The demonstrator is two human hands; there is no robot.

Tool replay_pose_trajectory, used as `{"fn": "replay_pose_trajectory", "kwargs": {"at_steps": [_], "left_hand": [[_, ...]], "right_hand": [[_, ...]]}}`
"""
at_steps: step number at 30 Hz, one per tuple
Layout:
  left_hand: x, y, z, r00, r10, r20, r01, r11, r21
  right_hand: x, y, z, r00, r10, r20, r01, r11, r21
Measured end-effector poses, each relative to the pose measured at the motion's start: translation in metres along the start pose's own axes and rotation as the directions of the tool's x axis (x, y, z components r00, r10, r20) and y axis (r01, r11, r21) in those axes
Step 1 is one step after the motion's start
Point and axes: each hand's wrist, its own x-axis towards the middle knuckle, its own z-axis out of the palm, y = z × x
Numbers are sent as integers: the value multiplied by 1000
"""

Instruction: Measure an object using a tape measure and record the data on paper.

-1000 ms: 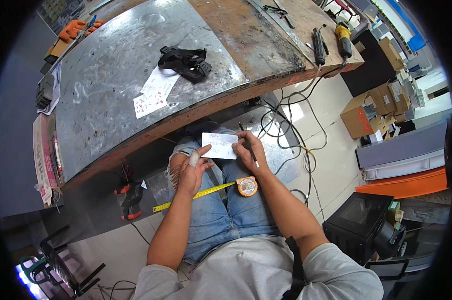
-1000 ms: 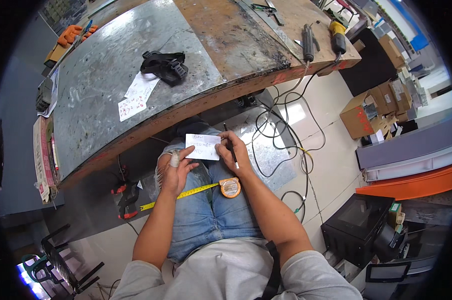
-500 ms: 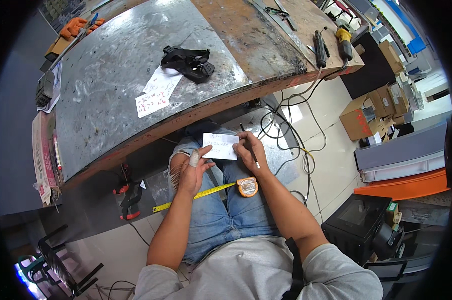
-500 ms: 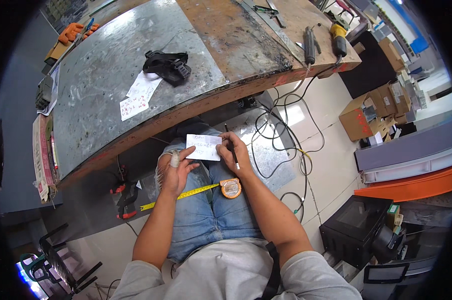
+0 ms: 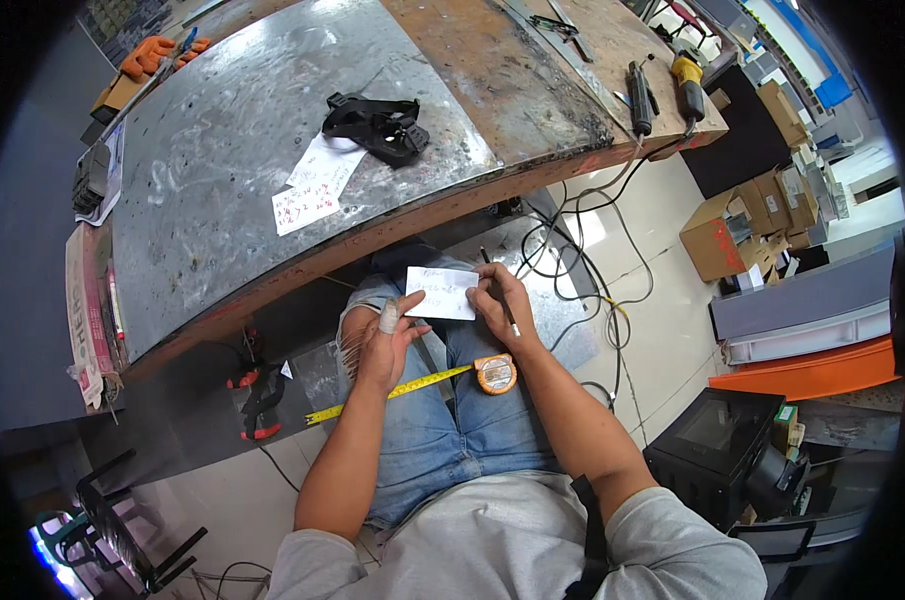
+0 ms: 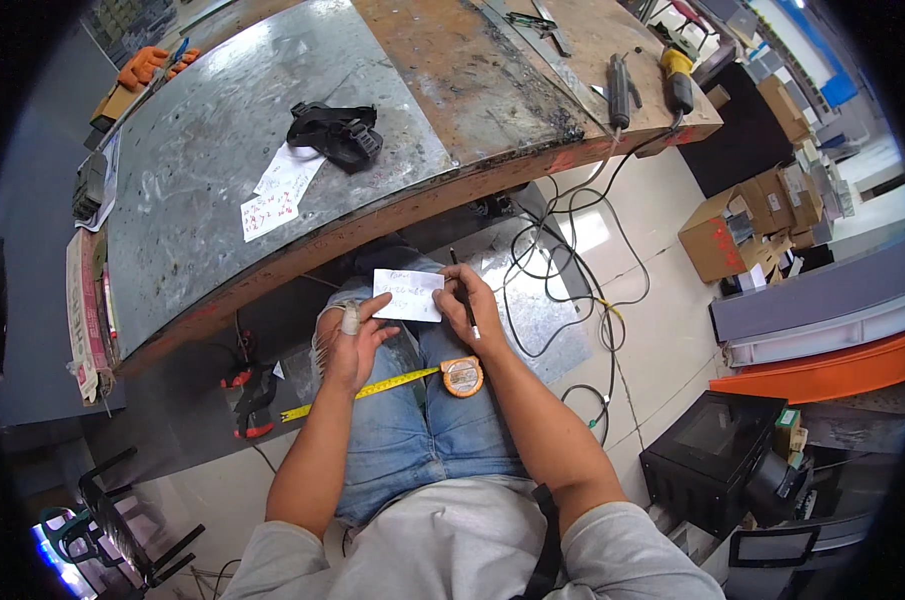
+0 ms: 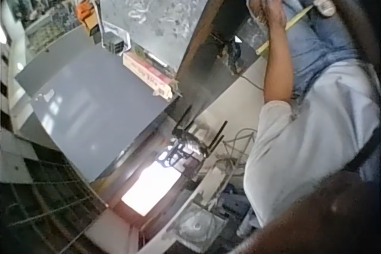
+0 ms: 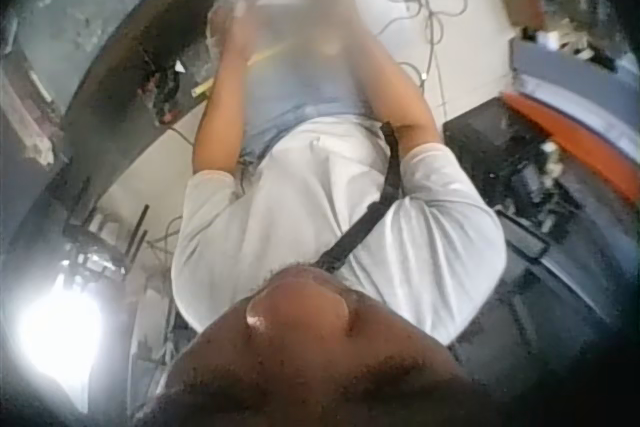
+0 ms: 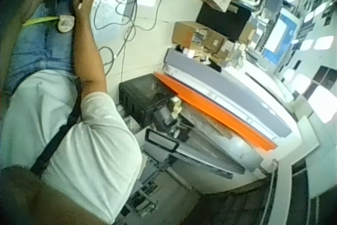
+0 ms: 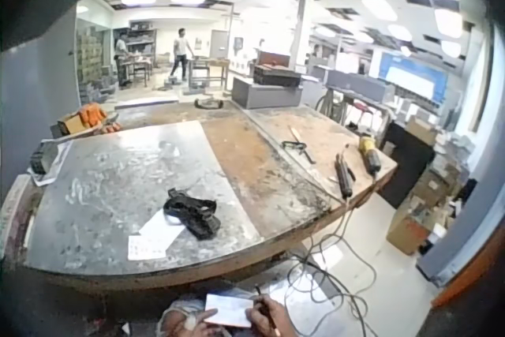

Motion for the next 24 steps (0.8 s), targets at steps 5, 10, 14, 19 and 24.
{"fn": "replay_pose_trajectory", "kwargs": {"at_steps": [5,10,14,19,24], "left_hand": [[1,-2,-2,1000,0,-7,0,1000,3],[1,-2,-3,1000,-7,3,7,1000,1],[1,-3,-5,1000,-9,6,9,1000,1],[1,-2,-3,1000,-13,-4,13,1000,7],[1,-1,-1,1000,-8,-3,8,1000,3]], "right_hand": [[0,0,1,1000,13,-10,-13,1000,-9],[0,0,0,1000,20,-8,-21,999,-38],[0,-2,1,1000,22,-5,-22,999,-25],[0,1,0,1000,10,-4,-10,1000,-24],[0,0,1,1000,6,-6,-6,1000,-5]]}}
